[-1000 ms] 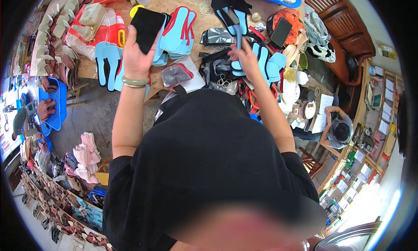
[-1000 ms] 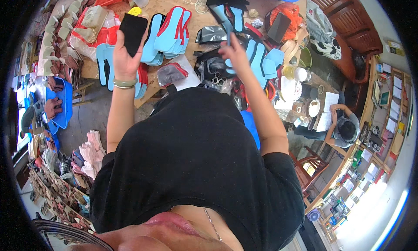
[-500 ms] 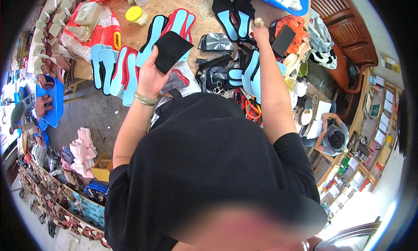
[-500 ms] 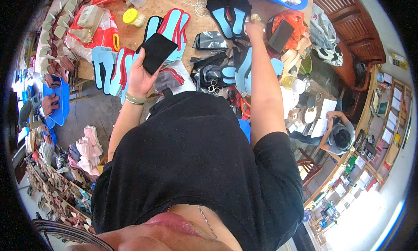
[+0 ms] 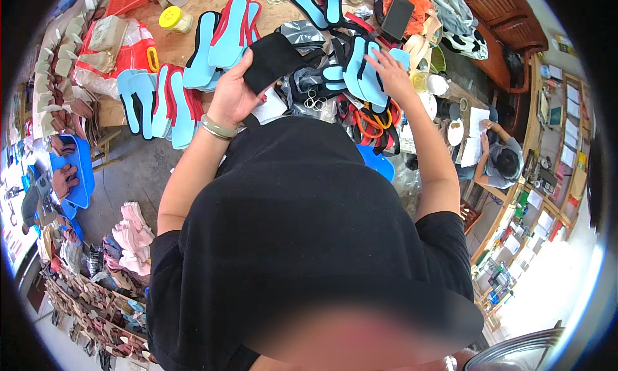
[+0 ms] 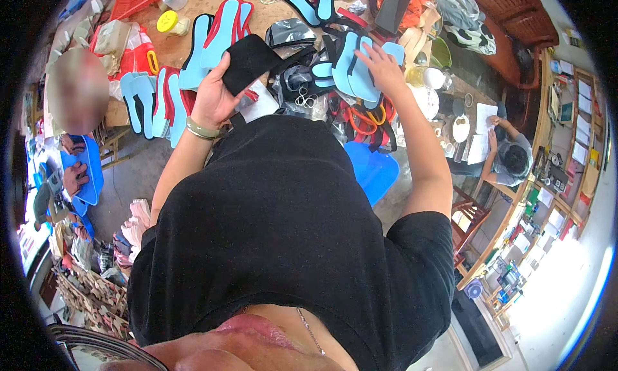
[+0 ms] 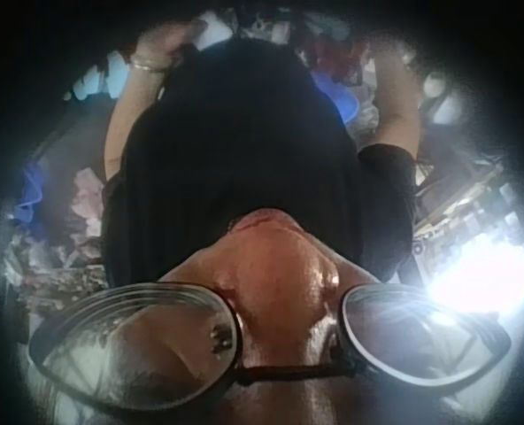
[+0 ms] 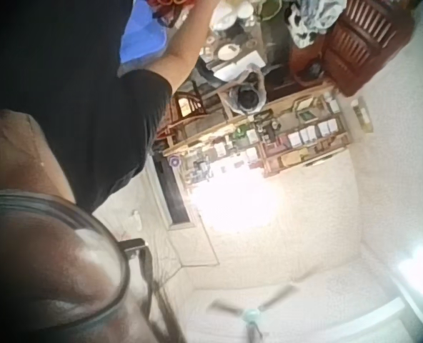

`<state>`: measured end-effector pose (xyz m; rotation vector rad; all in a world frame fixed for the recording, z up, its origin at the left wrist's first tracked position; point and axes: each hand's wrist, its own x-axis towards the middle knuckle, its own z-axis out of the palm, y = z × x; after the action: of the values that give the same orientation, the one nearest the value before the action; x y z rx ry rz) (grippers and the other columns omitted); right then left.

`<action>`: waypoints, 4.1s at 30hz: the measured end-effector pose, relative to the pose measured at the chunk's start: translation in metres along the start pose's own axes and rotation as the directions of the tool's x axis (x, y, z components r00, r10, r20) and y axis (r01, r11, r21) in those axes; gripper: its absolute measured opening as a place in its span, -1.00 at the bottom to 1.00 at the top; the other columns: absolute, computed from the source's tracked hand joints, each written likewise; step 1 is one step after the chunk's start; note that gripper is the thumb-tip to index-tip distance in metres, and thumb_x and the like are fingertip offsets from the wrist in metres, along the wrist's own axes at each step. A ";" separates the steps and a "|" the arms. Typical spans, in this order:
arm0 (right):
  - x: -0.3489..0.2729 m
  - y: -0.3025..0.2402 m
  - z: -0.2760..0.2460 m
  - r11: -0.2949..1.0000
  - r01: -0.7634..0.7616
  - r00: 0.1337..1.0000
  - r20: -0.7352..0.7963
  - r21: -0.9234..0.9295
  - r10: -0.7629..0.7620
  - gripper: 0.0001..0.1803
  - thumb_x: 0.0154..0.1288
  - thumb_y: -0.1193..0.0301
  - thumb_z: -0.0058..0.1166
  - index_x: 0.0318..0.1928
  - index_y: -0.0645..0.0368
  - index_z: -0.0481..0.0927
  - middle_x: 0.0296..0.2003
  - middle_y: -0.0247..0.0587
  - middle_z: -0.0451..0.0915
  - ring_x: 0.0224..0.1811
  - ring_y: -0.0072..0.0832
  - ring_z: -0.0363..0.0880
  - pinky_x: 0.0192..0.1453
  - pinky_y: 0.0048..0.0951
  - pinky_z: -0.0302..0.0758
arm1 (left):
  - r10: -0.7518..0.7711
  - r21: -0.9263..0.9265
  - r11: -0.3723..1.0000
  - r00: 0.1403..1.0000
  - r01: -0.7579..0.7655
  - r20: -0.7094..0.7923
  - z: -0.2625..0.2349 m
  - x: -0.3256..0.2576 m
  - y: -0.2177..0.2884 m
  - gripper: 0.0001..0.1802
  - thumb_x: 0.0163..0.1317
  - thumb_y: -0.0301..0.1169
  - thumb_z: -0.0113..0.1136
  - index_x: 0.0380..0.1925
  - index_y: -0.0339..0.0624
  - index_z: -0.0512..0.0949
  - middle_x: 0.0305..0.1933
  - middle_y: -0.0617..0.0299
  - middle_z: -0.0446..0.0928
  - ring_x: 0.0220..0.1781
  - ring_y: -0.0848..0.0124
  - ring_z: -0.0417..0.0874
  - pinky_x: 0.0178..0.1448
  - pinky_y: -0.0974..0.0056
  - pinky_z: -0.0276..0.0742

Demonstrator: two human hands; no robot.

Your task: The person aligns and fits fabric shoe pieces onto insole templates and soles by hand, turning them over and arranging the shoe components on the workbench.

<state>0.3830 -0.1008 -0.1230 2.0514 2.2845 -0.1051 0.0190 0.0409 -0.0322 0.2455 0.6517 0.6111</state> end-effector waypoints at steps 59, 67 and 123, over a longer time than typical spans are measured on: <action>0.041 -0.231 -0.104 -0.701 -0.156 0.957 0.283 0.696 0.069 -0.68 0.41 0.31 -0.15 0.04 0.28 0.34 -0.22 -0.04 0.58 -0.25 -0.30 0.63 -0.08 -0.26 0.63 | -0.211 0.110 0.977 0.919 0.184 0.334 -0.047 -0.054 -0.022 -0.67 0.48 -0.21 -0.20 -0.04 -0.22 0.41 -0.20 0.27 0.47 -0.19 0.46 0.51 0.02 0.30 0.51; -0.020 -0.082 -0.050 -0.377 -0.167 0.671 0.385 0.911 0.634 -0.58 0.27 0.51 -0.03 0.13 0.33 0.31 -0.18 0.04 0.60 -0.21 -0.23 0.66 -0.12 -0.28 0.60 | -0.117 -0.108 0.986 0.986 0.130 0.121 -0.063 -0.052 -0.015 -0.55 0.45 -0.31 -0.20 0.23 -0.39 0.25 0.26 -0.11 0.35 0.31 0.03 0.38 0.38 -0.04 0.30; -0.074 -0.094 0.028 0.552 -0.798 0.515 -0.202 0.242 0.833 -0.21 0.00 0.21 0.29 0.27 0.04 0.30 0.07 0.09 0.37 0.08 0.01 0.40 0.06 -0.05 0.42 | -0.166 -0.069 0.979 0.943 0.193 0.287 -0.021 -0.039 -0.048 -0.51 0.47 -0.27 -0.23 0.28 -0.33 0.22 0.33 -0.07 0.29 0.38 0.05 0.29 0.43 -0.07 0.19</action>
<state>0.2978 -0.1871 -0.1431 3.1498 1.1284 0.1403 0.0025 -0.0201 -0.0481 0.1753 0.3647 0.4198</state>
